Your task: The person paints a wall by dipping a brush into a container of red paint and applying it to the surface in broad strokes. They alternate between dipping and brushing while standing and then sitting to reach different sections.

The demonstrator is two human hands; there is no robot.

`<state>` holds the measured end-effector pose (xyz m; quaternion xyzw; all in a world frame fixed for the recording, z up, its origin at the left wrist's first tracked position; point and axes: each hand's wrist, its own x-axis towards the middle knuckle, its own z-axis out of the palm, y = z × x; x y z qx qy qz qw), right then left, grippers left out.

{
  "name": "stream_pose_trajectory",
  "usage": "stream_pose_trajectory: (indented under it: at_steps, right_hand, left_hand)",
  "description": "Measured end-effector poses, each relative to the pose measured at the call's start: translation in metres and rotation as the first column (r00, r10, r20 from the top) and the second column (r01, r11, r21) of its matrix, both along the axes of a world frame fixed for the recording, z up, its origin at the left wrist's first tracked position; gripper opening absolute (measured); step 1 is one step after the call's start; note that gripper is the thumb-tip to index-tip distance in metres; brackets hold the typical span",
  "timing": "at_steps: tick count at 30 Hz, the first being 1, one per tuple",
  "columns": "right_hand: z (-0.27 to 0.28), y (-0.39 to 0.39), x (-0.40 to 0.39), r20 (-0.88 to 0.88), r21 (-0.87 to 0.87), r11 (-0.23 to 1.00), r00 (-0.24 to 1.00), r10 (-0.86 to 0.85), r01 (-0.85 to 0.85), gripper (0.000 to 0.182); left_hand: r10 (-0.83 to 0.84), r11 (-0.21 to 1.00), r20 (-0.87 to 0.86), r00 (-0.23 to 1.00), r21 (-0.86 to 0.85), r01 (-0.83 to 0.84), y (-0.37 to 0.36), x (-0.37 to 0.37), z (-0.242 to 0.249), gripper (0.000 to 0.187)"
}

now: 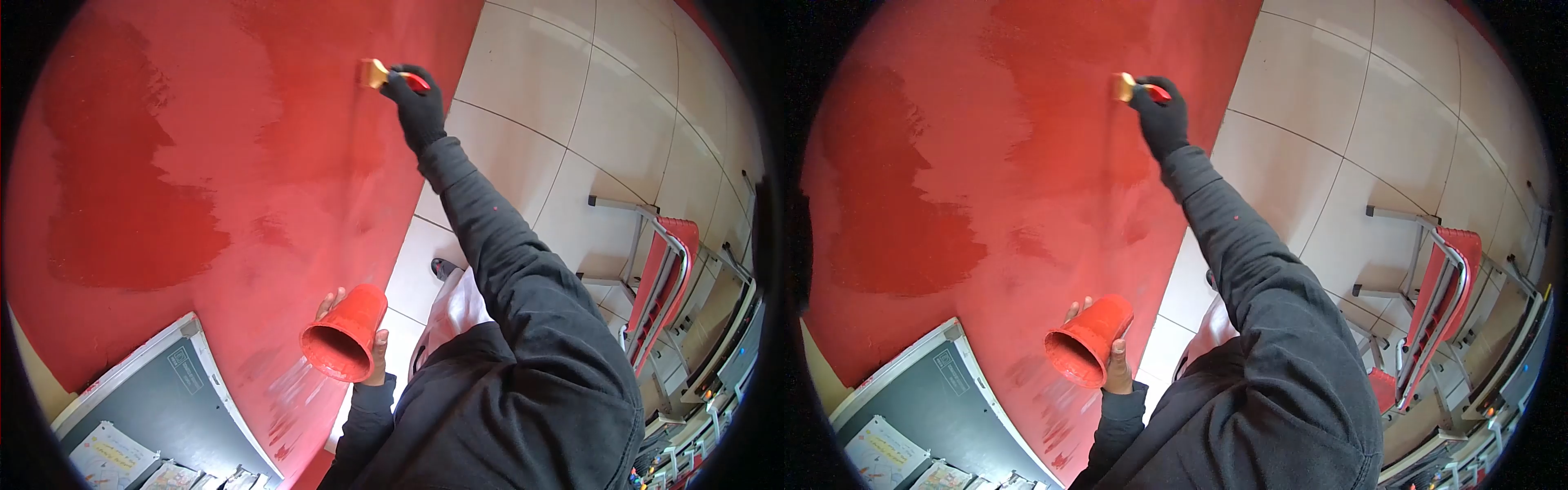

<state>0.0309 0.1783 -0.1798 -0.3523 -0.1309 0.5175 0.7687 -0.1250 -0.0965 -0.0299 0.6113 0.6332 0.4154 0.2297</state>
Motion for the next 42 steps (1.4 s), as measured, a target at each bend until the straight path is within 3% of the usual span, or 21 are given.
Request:
stream_pose_trajectory:
  at_steps: [2,4,5,7,10,12,13,15,16,17,19,21,22,24,29,33,38,40,42]
  right_hand:
    - [0.068,-0.007,0.014,0.015,0.047,0.999,1.000,0.010,-0.010,0.024]
    - [0.111,-0.016,0.026,-0.247,0.222,0.974,0.963,0.106,-0.050,0.024]
    - [0.109,-0.016,0.026,-0.243,0.226,0.973,0.964,0.105,-0.049,0.024]
    - [0.091,-0.012,0.021,-0.343,0.195,0.979,0.931,0.122,-0.056,0.023]
    - [-0.023,-0.003,0.004,-0.351,-0.003,1.000,0.936,-0.012,0.011,0.022]
    - [-0.090,-0.011,0.000,-0.259,-0.246,0.957,0.940,-0.220,0.156,0.021]
    - [-0.111,-0.013,-0.001,-0.160,-0.338,0.925,0.957,-0.241,0.176,0.021]
    - [-0.106,-0.004,-0.006,-0.095,-0.247,0.960,0.983,-0.160,0.132,0.021]
    - [-0.088,-0.004,-0.008,-0.016,-0.176,0.981,0.997,-0.081,0.076,0.020]
    - [-0.068,0.005,-0.017,-0.034,-0.065,0.991,0.992,-0.119,0.117,0.018]
    - [0.005,0.014,-0.018,0.124,0.013,0.991,0.983,-0.134,0.133,0.019]
    - [0.076,0.005,-0.007,-0.014,0.139,0.989,0.999,-0.052,0.053,0.021]
    - [0.108,-0.005,0.000,0.002,0.154,0.986,0.998,-0.061,0.060,0.021]
    - [0.157,-0.032,0.008,-0.199,0.272,0.962,0.979,0.034,0.022,0.023]
    - [0.177,-0.125,-0.003,-0.201,0.296,0.954,0.974,0.108,-0.044,0.028]
    - [0.134,-0.239,-0.024,-0.136,0.053,0.966,0.956,0.259,-0.254,0.031]
    - [0.097,-0.392,-0.046,-0.188,-0.185,0.889,0.903,0.387,-0.419,0.033]
    - [0.105,-0.426,-0.055,-0.182,-0.190,0.863,0.880,0.438,-0.468,0.033]
    - [0.108,-0.466,-0.054,-0.186,-0.192,0.828,0.848,0.496,-0.526,0.033]
  left_hand:
    - [-0.021,1.000,-0.073,0.997,-0.020,0.020,0.000,-0.002,0.002,0.091]
    - [-0.009,1.000,-0.064,0.998,-0.008,0.008,0.000,-0.001,0.003,0.091]
    - [0.001,1.000,-0.056,0.998,0.000,-0.001,0.000,0.001,0.003,0.091]
    - [0.025,1.000,-0.016,1.000,0.005,-0.025,0.000,0.007,0.003,0.091]
    - [0.043,0.999,-0.003,0.999,0.022,-0.043,-0.002,0.011,0.007,0.092]
    - [0.036,0.998,-0.030,0.999,0.043,-0.034,-0.006,0.007,0.009,0.092]
    - [0.036,0.998,-0.035,0.999,0.048,-0.035,-0.010,0.005,0.009,0.092]
    - [0.028,0.999,-0.070,0.997,0.024,-0.026,-0.019,-0.002,0.009,0.092]
    - [0.023,0.999,-0.067,0.997,0.030,-0.021,-0.021,-0.003,0.008,0.092]
    - [0.035,0.999,-0.030,0.999,0.041,-0.034,-0.025,-0.002,0.008,0.092]
    - [0.040,0.998,0.016,0.999,0.051,-0.041,-0.034,-0.004,0.008,0.092]
    - [0.030,0.998,0.049,0.998,0.061,-0.033,-0.041,-0.008,0.006,0.092]
    - [0.020,0.997,0.066,0.998,0.075,-0.025,-0.045,-0.010,0.004,0.092]
    - [-0.022,0.992,0.100,0.995,0.123,0.010,-0.055,-0.014,0.003,0.090]
    - [-0.056,0.984,0.228,0.972,0.180,0.014,-0.091,-0.029,0.000,0.089]
    - [-0.032,0.993,0.345,0.938,0.121,-0.010,-0.141,-0.057,-0.012,0.086]
    - [0.041,0.996,0.501,0.865,0.048,-0.075,-0.236,-0.086,-0.026,0.083]
    - [0.109,0.994,0.397,0.911,-0.047,-0.099,-0.264,-0.108,-0.028,0.082]
    - [0.134,0.991,0.398,0.908,-0.054,-0.123,-0.304,-0.107,-0.027,0.080]
